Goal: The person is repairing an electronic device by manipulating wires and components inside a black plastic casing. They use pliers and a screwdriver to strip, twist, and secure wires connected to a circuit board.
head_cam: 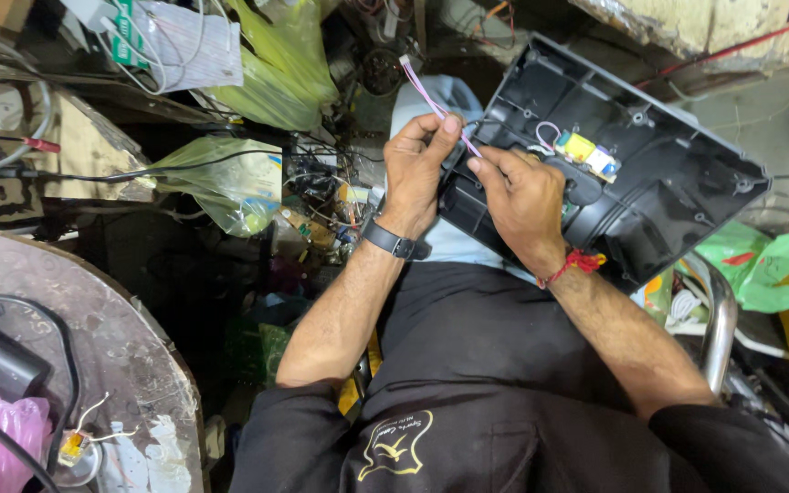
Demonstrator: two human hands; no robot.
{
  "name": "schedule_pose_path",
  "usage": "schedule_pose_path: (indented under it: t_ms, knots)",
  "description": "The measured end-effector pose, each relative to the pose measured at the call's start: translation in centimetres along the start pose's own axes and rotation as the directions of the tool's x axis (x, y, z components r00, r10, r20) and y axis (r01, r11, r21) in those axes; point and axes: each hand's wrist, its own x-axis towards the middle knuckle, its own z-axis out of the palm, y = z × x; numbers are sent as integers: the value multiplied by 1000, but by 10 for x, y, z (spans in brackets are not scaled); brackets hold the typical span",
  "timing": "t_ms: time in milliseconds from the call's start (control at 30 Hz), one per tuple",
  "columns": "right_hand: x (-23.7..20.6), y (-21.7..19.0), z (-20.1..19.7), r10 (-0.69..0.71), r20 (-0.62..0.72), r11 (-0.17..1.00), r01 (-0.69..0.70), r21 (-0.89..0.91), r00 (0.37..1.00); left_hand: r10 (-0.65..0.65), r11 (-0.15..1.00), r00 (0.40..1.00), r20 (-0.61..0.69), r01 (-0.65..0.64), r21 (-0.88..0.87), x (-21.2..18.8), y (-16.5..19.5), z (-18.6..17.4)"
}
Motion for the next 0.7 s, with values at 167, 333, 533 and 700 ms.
schedule_pose_path:
  t_ms: [167, 333, 533, 700]
  knots:
    - [-3, 4, 0, 5, -4, 998, -5, -62, 1000, 27, 1000, 1000, -3, -27, 8, -1, -9, -4]
    - [-3, 6, -1, -31, -34, 995, 27, -95, 999, 39, 999, 998, 39, -38, -20, -2, -16, -7]
    - [-2, 2, -6, -18, -34, 997, 15, -71, 999, -18, 1000, 997, 70, 19, -17, -2, -17, -9]
    - [-4, 9, -11, -21, -40, 997, 18, -70, 999, 75, 976, 987, 142, -102, 192, -5, -25, -11]
